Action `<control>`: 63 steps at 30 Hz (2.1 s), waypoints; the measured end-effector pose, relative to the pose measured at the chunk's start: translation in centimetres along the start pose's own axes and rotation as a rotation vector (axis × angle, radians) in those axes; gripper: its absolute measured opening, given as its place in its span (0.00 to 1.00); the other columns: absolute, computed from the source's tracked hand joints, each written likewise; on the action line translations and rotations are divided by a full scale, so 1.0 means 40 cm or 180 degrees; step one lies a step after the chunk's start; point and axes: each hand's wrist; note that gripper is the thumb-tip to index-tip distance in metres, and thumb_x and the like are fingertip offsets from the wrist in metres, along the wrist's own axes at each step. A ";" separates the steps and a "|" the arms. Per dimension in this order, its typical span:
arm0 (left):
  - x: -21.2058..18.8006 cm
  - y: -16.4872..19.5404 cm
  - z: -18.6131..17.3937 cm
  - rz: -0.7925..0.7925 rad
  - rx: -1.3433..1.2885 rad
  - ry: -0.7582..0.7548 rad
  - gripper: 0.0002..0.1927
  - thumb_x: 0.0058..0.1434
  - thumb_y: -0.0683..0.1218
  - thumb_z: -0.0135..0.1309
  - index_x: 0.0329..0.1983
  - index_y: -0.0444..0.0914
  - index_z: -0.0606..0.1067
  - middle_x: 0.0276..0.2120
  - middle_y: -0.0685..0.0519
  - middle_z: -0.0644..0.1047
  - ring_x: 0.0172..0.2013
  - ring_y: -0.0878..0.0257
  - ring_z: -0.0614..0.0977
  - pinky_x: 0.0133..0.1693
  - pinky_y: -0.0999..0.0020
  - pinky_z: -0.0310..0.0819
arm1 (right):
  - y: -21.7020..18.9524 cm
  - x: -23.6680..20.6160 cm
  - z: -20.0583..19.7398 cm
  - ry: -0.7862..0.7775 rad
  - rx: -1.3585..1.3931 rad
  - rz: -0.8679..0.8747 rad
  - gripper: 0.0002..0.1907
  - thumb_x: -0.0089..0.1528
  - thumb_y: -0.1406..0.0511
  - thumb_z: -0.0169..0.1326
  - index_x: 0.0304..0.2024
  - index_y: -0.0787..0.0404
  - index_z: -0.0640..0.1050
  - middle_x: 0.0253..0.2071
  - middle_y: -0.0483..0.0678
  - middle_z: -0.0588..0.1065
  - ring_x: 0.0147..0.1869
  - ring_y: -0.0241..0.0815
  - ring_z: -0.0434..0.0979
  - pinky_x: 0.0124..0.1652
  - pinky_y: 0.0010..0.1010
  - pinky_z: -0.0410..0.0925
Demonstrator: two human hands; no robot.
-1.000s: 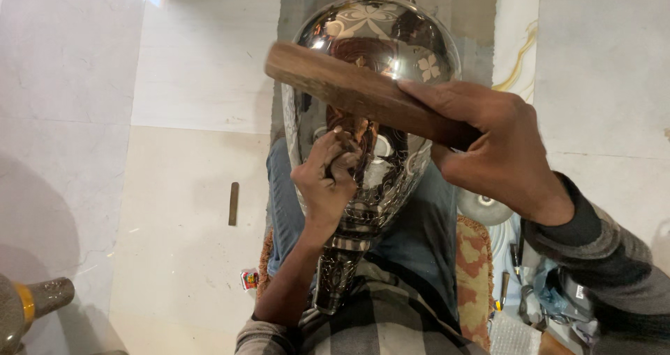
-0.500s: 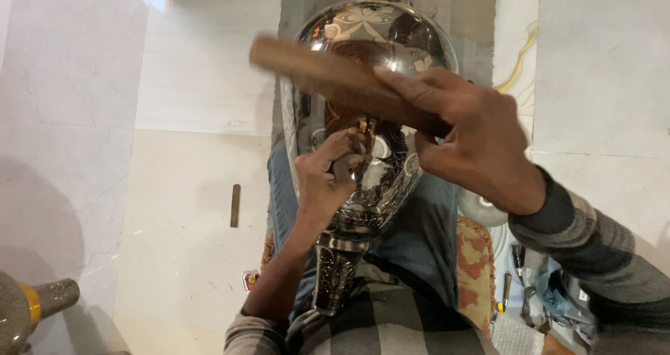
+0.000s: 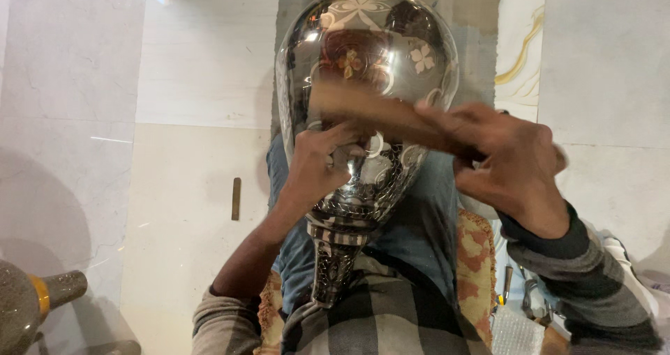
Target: The person sits on the floor with a large engraved metal vase held between their legs. They position a small chisel against the vase surface and strike it with a wooden mallet to carve decorative patterns, repositioning the vase and chisel as they work across the design.
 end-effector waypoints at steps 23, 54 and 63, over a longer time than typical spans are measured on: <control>0.072 0.029 -0.052 0.0450 0.0545 -0.1138 0.30 0.42 0.31 0.51 0.51 0.37 0.80 0.42 0.47 0.84 0.40 0.58 0.89 0.36 0.67 0.83 | 0.044 -0.195 0.136 0.1204 0.1245 0.0440 0.34 0.56 0.75 0.55 0.67 0.67 0.72 0.49 0.52 0.76 0.50 0.34 0.76 0.52 0.23 0.68; 0.146 0.019 -0.064 0.0852 0.0098 -0.1394 0.29 0.47 0.27 0.51 0.54 0.36 0.80 0.39 0.45 0.85 0.38 0.57 0.89 0.39 0.66 0.84 | 0.079 -0.450 0.364 0.1083 0.1511 0.1710 0.42 0.49 0.78 0.58 0.68 0.64 0.70 0.53 0.49 0.76 0.55 0.39 0.75 0.54 0.27 0.68; 0.194 0.018 -0.066 0.0999 -0.0031 -0.1928 0.30 0.44 0.27 0.56 0.52 0.35 0.80 0.41 0.47 0.85 0.40 0.56 0.89 0.40 0.64 0.84 | 0.098 -0.439 0.350 0.1239 0.1429 0.1444 0.41 0.50 0.78 0.59 0.68 0.68 0.70 0.53 0.50 0.77 0.56 0.37 0.76 0.56 0.27 0.67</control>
Point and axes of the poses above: each hand's wrist, its own x-axis towards the middle knuckle, its own z-axis out of the palm, y = z × x
